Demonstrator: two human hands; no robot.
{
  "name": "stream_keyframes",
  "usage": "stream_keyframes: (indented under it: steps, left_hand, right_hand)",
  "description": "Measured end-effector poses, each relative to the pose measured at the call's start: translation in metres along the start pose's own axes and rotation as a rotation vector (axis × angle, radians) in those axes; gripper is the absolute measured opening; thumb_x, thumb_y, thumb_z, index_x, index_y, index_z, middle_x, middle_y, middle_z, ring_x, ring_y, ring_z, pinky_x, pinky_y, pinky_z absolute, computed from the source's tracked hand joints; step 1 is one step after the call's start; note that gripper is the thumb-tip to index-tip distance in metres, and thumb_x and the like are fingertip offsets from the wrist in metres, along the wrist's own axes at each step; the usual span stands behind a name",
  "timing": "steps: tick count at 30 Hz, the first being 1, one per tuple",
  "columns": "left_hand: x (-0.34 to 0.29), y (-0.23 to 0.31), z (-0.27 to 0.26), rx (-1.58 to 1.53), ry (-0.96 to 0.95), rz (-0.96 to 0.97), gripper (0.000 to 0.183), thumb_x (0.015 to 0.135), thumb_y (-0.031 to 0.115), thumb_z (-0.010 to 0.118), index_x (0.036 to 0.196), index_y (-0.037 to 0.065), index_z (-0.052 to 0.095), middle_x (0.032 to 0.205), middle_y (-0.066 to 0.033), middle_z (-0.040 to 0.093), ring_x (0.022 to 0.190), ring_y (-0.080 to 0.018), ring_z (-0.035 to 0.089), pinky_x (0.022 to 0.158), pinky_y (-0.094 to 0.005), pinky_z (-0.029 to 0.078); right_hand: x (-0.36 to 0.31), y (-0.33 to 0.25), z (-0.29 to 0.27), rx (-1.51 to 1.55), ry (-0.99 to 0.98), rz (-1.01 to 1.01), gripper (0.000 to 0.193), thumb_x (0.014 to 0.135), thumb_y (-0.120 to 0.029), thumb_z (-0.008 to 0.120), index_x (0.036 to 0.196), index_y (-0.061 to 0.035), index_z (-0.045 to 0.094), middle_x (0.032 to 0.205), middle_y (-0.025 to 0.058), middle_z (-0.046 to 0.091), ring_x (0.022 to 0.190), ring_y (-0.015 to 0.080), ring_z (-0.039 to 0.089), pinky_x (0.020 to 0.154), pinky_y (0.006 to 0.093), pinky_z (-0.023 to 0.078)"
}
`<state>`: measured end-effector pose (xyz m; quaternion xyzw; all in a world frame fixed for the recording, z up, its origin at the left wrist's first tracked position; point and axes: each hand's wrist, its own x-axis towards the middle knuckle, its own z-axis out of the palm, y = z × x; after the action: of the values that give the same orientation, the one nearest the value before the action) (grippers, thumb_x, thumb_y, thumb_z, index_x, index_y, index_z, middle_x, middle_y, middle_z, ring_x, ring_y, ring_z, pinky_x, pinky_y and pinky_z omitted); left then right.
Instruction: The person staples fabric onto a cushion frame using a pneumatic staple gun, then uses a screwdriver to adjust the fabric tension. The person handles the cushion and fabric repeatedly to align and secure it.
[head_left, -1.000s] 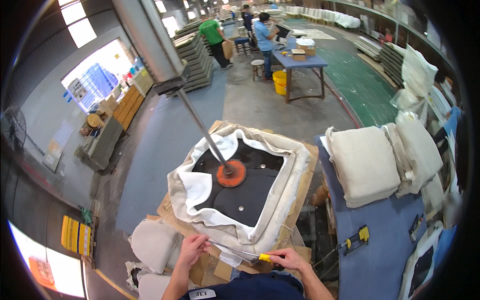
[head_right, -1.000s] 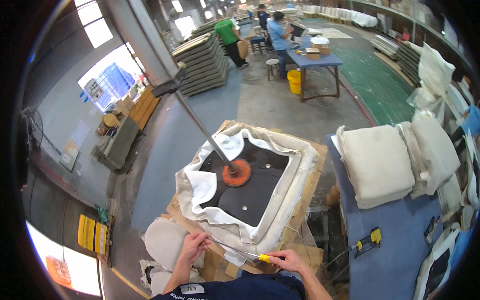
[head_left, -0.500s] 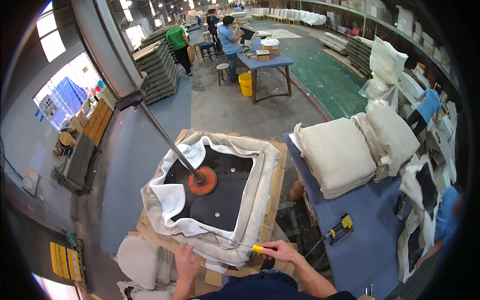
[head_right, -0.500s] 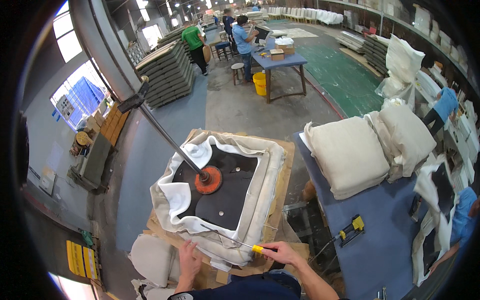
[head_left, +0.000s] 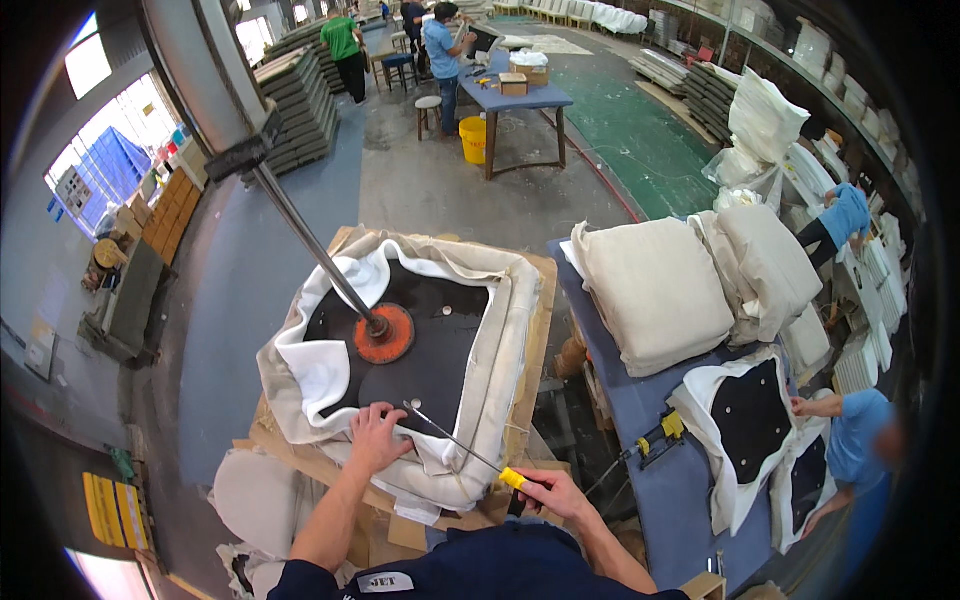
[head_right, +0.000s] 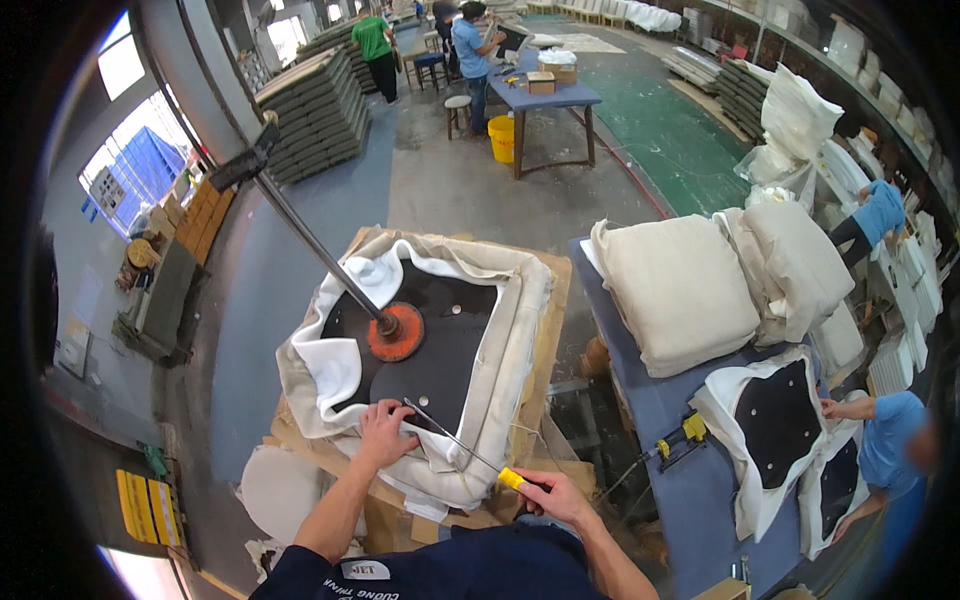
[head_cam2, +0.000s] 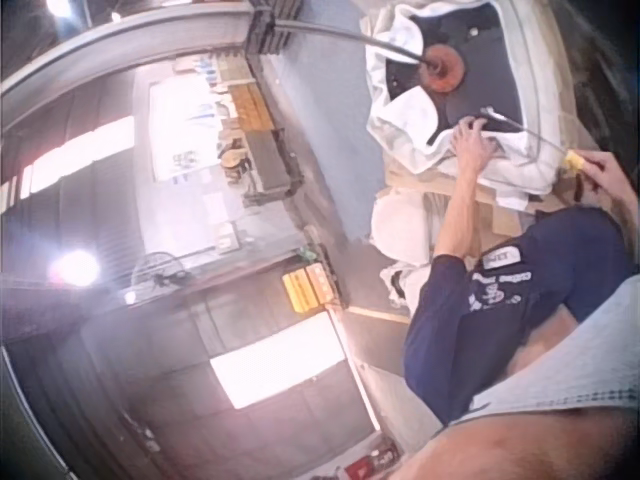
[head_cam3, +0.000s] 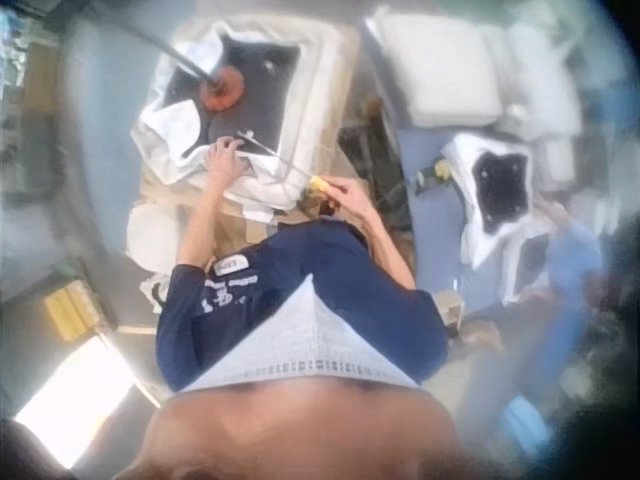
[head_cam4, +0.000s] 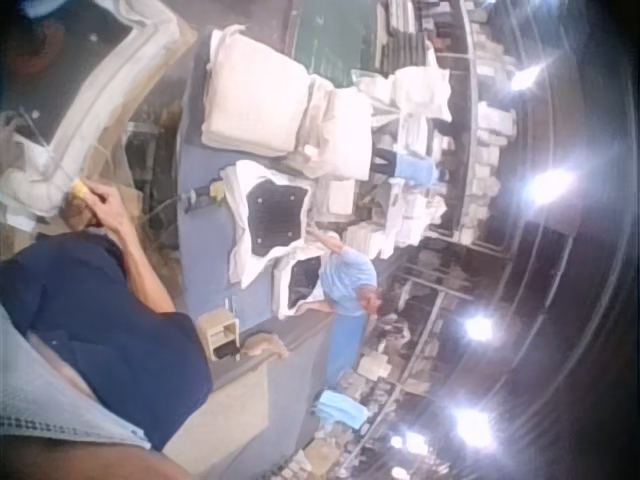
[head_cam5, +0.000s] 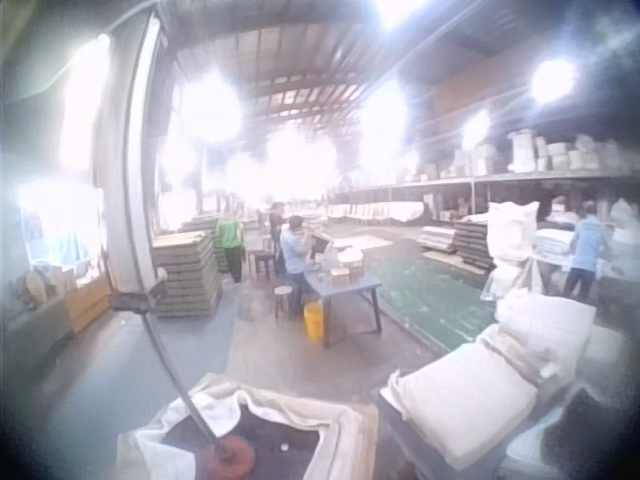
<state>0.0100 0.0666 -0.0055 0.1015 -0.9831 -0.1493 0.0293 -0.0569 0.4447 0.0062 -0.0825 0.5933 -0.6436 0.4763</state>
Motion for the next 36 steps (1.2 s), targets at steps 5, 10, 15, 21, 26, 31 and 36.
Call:
stream_keyframes:
  steps: [5,10,15,21,26,31,36]
  left_hand:
    - [-0.001,0.003,0.002,0.053,0.147,-0.004,0.059,0.065,0.042,0.087,0.115,0.018,0.065,0.129,-0.0091,0.052,0.135,-0.0382,0.037,0.114,-0.0608,0.023]
    - [0.001,0.003,0.007,0.021,0.128,-0.057,0.066,0.067,0.048,0.085,0.123,0.020,0.064,0.138,-0.0106,0.047,0.145,-0.0471,0.026,0.118,-0.0706,0.013]
    - [0.006,0.010,0.015,-0.033,0.122,-0.108,0.069,0.069,0.050,0.084,0.128,0.021,0.061,0.140,-0.0110,0.046,0.143,-0.0497,0.026,0.117,-0.0703,0.015]
    - [0.013,0.015,0.023,-0.033,0.171,-0.110,0.065,0.075,0.047,0.080,0.130,0.020,0.060,0.142,-0.0109,0.047,0.142,-0.0487,0.031,0.118,-0.0661,0.018]
    - [0.014,-0.023,-0.003,0.154,0.079,0.098,0.058,0.083,0.046,0.072,0.132,0.015,0.061,0.144,-0.0079,0.053,0.137,-0.0365,0.043,0.118,-0.0595,0.024]
    - [0.006,-0.037,0.016,0.090,0.225,0.145,0.043,0.086,0.038,0.068,0.122,0.014,0.067,0.139,-0.0068,0.057,0.130,-0.0354,0.048,0.116,-0.0546,0.028]
    - [0.003,-0.030,0.022,0.053,0.273,0.113,0.040,0.086,0.033,0.068,0.120,0.013,0.068,0.138,-0.0070,0.058,0.129,-0.0350,0.049,0.116,-0.0517,0.031]
  right_hand:
    - [-0.016,-0.022,0.001,0.003,0.029,0.063,0.044,0.101,-0.015,0.062,0.144,-0.0078,0.057,0.087,0.0027,0.067,0.065,0.0070,0.060,0.056,0.0242,0.051]
    - [-0.048,-0.046,-0.004,-0.218,0.093,0.246,0.048,0.095,-0.017,0.071,0.142,-0.0154,0.060,0.073,-0.0018,0.063,0.060,0.0049,0.058,0.054,0.0228,0.050]
    - [-0.066,-0.073,0.001,-0.391,0.141,0.150,0.045,0.093,-0.017,0.074,0.136,-0.0115,0.064,0.082,0.0003,0.067,0.065,0.0065,0.057,0.059,0.0234,0.049]
    - [-0.067,-0.046,-0.012,-0.680,0.083,-0.142,0.047,0.091,-0.009,0.073,0.137,-0.0093,0.063,0.090,0.0013,0.063,0.063,0.0071,0.061,0.057,0.0238,0.051]
    - [-0.075,-0.041,-0.006,-0.856,0.130,-0.241,0.046,0.089,-0.004,0.071,0.134,-0.0051,0.063,0.088,0.0047,0.058,0.065,0.0109,0.062,0.056,0.0252,0.051]
    - [-0.066,-0.044,0.010,-0.955,0.247,-0.247,0.046,0.085,-0.009,0.075,0.130,-0.0068,0.066,0.091,0.0138,0.061,0.080,0.0299,0.063,0.072,0.0359,0.051]
    - [-0.055,-0.054,0.010,-1.057,0.252,-0.246,0.046,0.084,-0.008,0.075,0.129,-0.0071,0.067,0.086,0.0129,0.059,0.075,0.0293,0.061,0.071,0.0361,0.050]
